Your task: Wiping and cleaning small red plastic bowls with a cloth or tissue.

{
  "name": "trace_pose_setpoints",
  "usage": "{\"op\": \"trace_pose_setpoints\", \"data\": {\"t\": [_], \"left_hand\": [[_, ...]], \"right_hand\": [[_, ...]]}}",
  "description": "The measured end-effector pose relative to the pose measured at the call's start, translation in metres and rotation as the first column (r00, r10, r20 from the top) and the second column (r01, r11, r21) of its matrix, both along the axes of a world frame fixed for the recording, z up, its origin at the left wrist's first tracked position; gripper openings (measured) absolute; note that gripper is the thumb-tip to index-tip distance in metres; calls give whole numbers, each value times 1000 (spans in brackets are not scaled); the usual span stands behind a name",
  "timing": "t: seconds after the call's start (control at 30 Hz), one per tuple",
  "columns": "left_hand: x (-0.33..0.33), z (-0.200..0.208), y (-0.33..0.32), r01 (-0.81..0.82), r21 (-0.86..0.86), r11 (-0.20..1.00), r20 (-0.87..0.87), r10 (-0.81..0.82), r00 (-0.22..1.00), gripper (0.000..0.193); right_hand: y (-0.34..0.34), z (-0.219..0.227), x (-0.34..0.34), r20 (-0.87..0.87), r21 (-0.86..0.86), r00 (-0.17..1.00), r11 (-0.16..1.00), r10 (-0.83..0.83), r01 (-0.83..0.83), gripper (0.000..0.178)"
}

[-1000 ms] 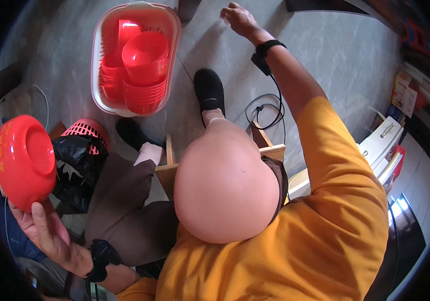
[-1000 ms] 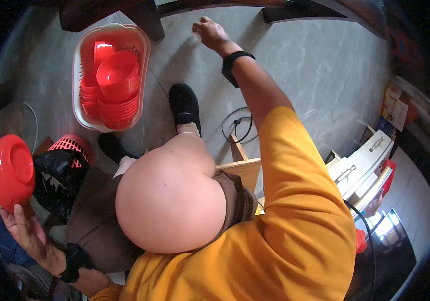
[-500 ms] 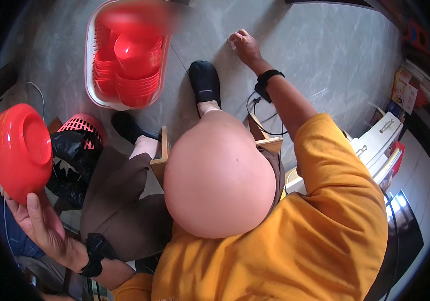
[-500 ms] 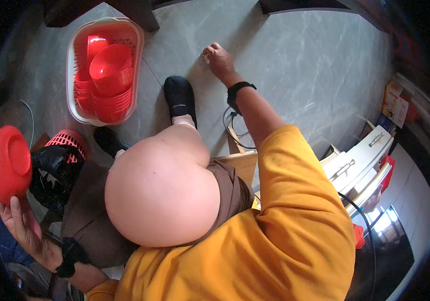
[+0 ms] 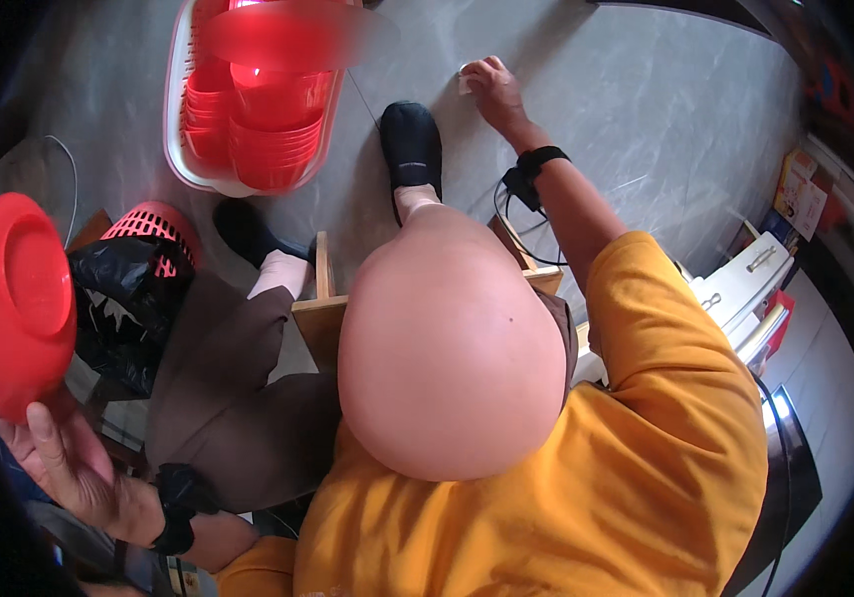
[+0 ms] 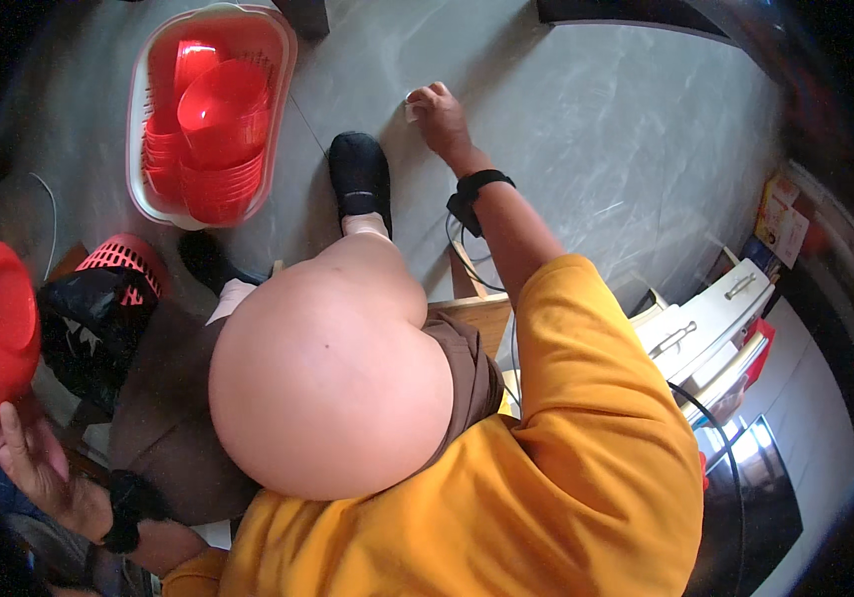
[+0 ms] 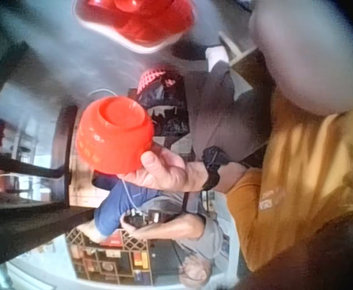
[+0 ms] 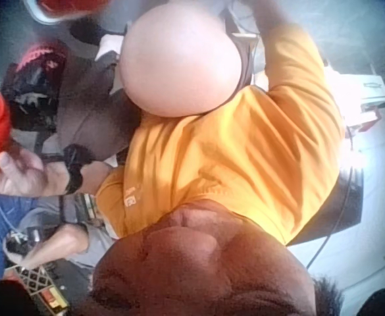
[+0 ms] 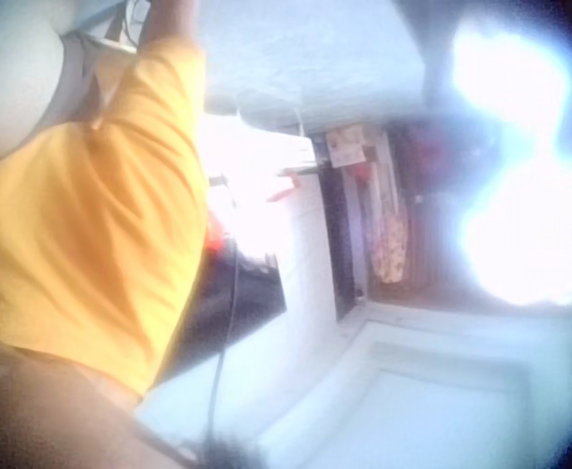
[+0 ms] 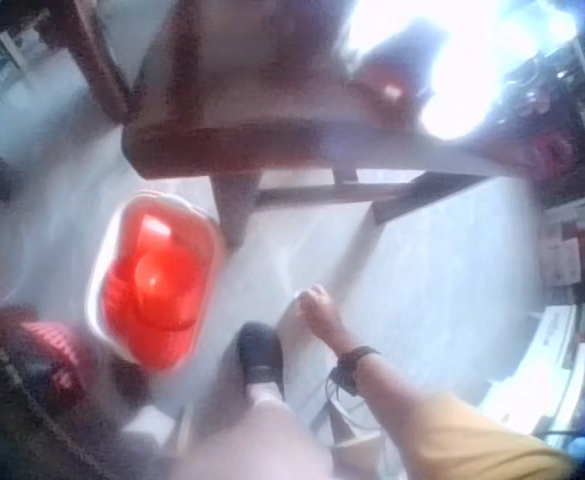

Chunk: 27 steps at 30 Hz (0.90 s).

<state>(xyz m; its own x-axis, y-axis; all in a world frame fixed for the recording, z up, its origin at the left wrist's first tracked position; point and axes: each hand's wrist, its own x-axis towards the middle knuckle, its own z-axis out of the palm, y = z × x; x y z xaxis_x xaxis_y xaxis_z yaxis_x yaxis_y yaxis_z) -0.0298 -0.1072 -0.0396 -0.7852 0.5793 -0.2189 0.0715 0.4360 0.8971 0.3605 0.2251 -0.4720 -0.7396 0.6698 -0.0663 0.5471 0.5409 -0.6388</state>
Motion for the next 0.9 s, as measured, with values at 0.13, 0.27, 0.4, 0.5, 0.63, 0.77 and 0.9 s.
{"op": "trace_pose_setpoints", "data": {"t": [0.13, 0.27, 0.4, 0.5, 0.63, 0.77, 0.9], "left_hand": [[0, 0, 10, -14, -67, 998, -19, 13, 1000, 44], [-2, -8, 7, -34, -46, 998, -46, 32, 998, 44], [-5, -14, 19, 42, 46, 998, 48, -44, 998, 43], [-3, -16, 24, 57, 86, 995, 93, -65, 994, 41], [0, -13, 14, -12, 0, 1000, 63, 12, 998, 46], [-9, -15, 15, 32, 52, 998, 136, -39, 990, 44], [-11, -21, 20, 87, 75, 993, 142, -97, 985, 43]], "right_hand": [[-22, -13, 3, 18, 90, 995, 992, -96, 94, 8], [-31, 7, -11, 84, 95, 994, 994, -66, 58, 7], [-22, 6, 12, 123, 204, 992, 979, 0, -25, 6], [-10, 4, 30, 185, 164, 981, 986, -61, 30, 10], [19, 29, 52, 200, -567, 958, 773, -208, 286, 23], [38, 32, 73, 344, -736, 937, 601, -64, 312, 22], [32, 26, 59, 394, -516, 914, 847, 101, 129, 22]]}}
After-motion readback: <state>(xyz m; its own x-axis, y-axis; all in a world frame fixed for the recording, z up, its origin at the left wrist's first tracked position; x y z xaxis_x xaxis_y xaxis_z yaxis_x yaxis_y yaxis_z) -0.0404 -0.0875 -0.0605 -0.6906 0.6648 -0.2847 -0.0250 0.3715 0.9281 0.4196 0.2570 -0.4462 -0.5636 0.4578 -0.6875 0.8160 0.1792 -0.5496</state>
